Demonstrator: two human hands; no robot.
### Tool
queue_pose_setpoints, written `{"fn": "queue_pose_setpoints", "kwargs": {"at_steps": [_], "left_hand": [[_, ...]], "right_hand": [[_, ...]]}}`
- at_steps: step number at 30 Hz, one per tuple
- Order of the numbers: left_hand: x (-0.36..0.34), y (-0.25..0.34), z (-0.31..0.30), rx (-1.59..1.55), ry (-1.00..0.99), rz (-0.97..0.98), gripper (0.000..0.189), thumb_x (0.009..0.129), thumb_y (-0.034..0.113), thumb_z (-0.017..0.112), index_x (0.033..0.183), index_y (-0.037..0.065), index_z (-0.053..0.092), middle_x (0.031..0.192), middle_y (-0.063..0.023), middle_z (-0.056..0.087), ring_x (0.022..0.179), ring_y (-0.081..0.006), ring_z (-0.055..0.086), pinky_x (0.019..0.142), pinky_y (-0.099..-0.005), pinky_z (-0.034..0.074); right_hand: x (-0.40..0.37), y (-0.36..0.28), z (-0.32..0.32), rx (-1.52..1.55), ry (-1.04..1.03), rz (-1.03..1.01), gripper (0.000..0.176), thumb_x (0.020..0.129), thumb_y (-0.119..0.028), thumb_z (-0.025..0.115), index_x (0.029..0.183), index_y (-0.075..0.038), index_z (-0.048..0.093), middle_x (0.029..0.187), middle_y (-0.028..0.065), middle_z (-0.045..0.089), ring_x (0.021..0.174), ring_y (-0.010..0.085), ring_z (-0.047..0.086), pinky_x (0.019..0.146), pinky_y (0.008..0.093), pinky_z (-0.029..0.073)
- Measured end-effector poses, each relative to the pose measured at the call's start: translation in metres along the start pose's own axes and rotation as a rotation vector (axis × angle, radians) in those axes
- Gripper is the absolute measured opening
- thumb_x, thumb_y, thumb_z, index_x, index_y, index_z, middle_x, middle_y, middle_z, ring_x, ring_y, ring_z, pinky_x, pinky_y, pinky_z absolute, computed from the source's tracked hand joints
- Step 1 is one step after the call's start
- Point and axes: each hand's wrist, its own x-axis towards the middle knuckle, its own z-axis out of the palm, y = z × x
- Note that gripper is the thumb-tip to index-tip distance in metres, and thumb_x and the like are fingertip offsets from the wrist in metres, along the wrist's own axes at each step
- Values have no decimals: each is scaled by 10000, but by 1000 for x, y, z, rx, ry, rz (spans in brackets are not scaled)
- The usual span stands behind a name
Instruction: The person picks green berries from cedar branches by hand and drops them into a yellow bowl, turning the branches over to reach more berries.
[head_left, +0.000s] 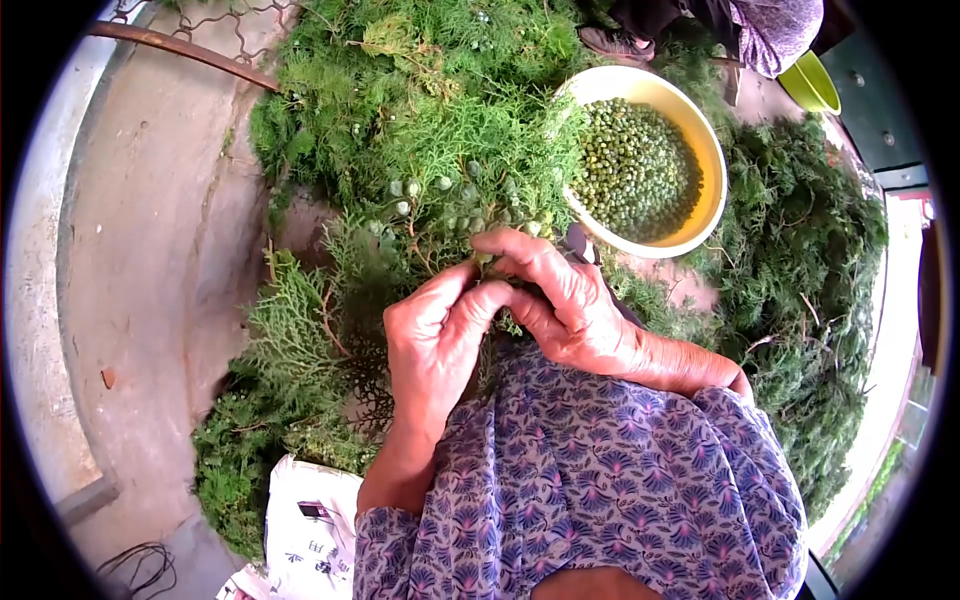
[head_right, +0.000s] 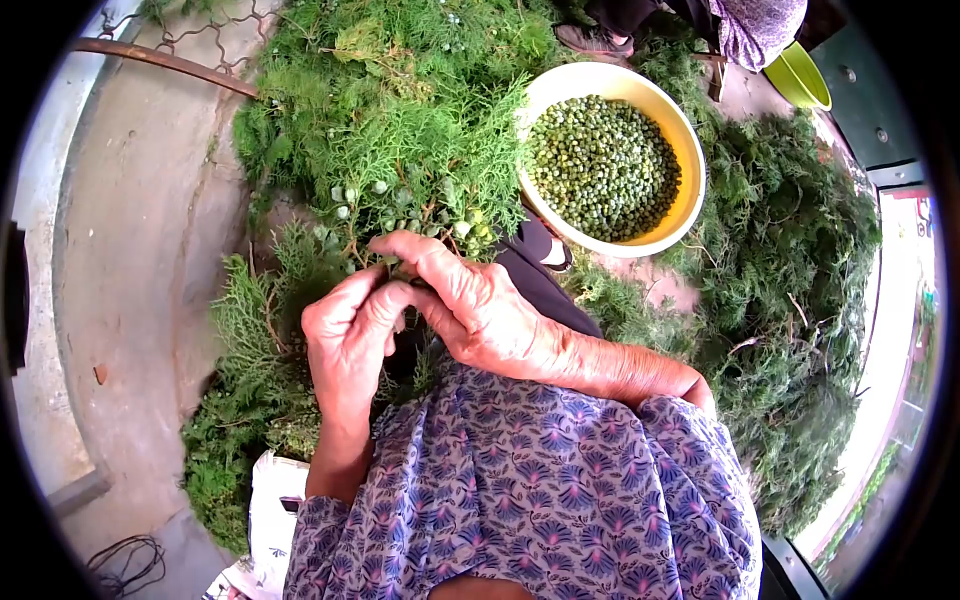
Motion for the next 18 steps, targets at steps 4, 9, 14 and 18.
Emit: {"fn": "queue_pose_setpoints", "kwargs": {"at_steps": [4, 9, 14, 18], "left_hand": [[0, -22, 9, -245, 76, -73, 142, 858, 83, 599, 918, -43, 629, 595, 1, 524, 484, -20, 408, 405, -167, 282], [-1, -30, 21, -228, 76, -16, 75, 829, 9, 612, 886, -39, 622, 636, 11, 531, 535, -36, 432, 454, -179, 323], [1, -30, 18, -258, -52, 1, 100, 834, 48, 621, 895, -31, 613, 674, 9, 539, 570, -46, 460, 502, -192, 376], [-5, -26, 15, -485, -143, -143, 101, 806, -22, 611, 895, -68, 623, 675, -48, 582, 528, -81, 483, 477, -196, 379]], "right_hand": [[-2, 6, 3, -87, 34, -60, 498, 836, 15, 529, 1289, -65, 338, 1000, 188, 589, 863, 339, 623, 666, 376, 523], [-5, 19, 4, 3, 57, 216, 329, 860, -16, 533, 1181, -34, 463, 695, 152, 594, 662, 262, 627, 545, 340, 471], [-8, 19, -1, 719, 46, 513, 276, 956, -226, 439, 1116, -30, 549, 578, -40, 438, 457, 31, 348, 440, 181, 307], [-7, 26, -9, 238, 368, 323, 237, 957, -213, 443, 980, -27, 589, 581, -31, 447, 483, 28, 353, 437, 179, 275]]}}
